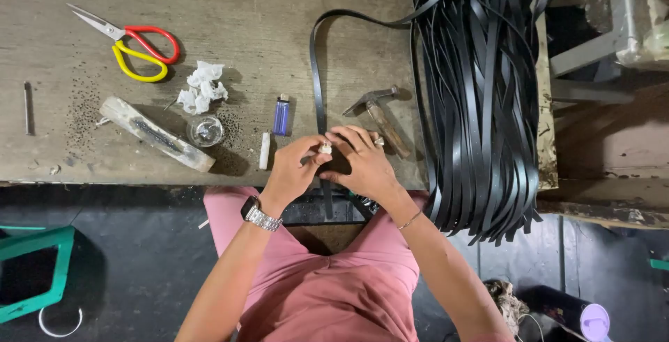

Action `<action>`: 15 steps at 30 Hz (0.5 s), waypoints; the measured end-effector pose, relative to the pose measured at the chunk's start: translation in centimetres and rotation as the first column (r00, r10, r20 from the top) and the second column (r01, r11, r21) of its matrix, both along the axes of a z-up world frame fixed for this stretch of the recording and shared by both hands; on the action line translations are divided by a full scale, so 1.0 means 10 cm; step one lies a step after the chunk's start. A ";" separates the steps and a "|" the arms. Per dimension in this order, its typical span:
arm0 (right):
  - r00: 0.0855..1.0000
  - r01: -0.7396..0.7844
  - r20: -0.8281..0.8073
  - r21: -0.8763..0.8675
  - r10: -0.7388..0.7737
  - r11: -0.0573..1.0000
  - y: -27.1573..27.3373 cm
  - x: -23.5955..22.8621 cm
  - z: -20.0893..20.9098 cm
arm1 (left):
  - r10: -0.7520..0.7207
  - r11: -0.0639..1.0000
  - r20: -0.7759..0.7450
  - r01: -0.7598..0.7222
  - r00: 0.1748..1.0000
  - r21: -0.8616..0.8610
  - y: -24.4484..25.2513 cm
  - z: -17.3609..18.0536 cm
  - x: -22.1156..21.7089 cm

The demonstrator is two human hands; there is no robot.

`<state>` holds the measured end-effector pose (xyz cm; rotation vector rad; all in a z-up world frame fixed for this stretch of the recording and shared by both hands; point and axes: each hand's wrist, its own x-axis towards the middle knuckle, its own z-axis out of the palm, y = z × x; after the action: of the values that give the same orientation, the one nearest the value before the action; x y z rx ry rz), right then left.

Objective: The person hammers a nail into a black rubber strip using a hammer and a small white guide block. They repeat this process on multiple rubber strips, occasionally adjusting the strip position on the workbench.

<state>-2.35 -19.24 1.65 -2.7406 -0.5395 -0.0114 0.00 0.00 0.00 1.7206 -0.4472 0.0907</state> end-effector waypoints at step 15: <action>0.809 0.588 0.079 -0.113 -0.583 0.801 -0.54 0.01 -0.11 | -0.051 0.999 0.070 0.050 0.996 0.012 0.00 0.00 -0.01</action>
<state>-2.23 -24.68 0.58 -2.9247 0.3382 -0.1908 -0.08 -0.03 -0.03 1.7191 -0.5440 0.1127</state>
